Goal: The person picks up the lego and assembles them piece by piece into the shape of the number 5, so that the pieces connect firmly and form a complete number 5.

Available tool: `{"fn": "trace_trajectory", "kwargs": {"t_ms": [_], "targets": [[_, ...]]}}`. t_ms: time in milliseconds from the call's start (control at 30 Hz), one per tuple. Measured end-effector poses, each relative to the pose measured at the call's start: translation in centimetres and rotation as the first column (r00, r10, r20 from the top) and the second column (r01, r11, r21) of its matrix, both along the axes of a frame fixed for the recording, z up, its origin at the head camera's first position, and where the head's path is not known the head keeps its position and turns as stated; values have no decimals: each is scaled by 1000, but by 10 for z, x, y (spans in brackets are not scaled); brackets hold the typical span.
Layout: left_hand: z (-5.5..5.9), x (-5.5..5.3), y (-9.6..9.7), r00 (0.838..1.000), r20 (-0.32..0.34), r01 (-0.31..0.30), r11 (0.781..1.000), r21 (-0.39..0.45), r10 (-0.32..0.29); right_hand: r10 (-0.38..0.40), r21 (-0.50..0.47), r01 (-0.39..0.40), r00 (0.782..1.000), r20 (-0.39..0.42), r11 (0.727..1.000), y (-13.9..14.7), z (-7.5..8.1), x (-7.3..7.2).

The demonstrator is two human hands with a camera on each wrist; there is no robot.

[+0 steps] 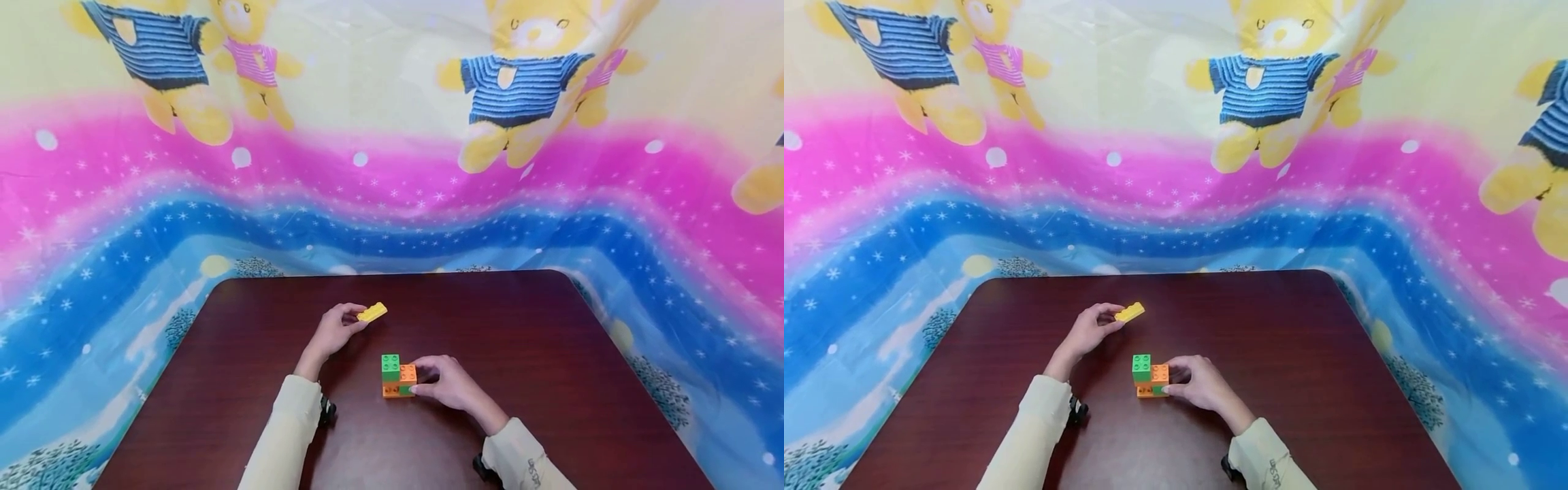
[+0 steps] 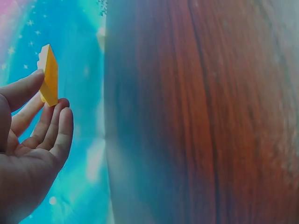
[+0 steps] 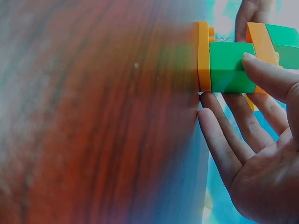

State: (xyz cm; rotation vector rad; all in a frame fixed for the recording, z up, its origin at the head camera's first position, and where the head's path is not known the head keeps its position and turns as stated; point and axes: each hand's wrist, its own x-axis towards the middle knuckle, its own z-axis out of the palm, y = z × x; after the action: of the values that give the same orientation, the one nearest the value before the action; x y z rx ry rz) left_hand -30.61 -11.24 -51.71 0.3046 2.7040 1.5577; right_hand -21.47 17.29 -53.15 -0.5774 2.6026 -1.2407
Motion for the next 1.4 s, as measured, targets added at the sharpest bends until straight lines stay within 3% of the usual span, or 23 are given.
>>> {"fn": "trace_trajectory", "kwargs": {"t_ms": [433,833,1167,1400], "targets": [[20,28,1,991,-106,80,997,6,-78,12,-27,-13,1000,-17,1000,0,-1,1],[42,55,13,975,-143,175,985,1,-173,6,-8,-5,1000,16,1000,1,-1,-2],[48,73,20,958,-184,217,975,-40,-221,14,3,-14,1000,15,1000,1,-1,-1],[50,78,22,956,-162,242,970,-37,-245,23,-4,-23,1000,8,1000,2,1,-1]]}}
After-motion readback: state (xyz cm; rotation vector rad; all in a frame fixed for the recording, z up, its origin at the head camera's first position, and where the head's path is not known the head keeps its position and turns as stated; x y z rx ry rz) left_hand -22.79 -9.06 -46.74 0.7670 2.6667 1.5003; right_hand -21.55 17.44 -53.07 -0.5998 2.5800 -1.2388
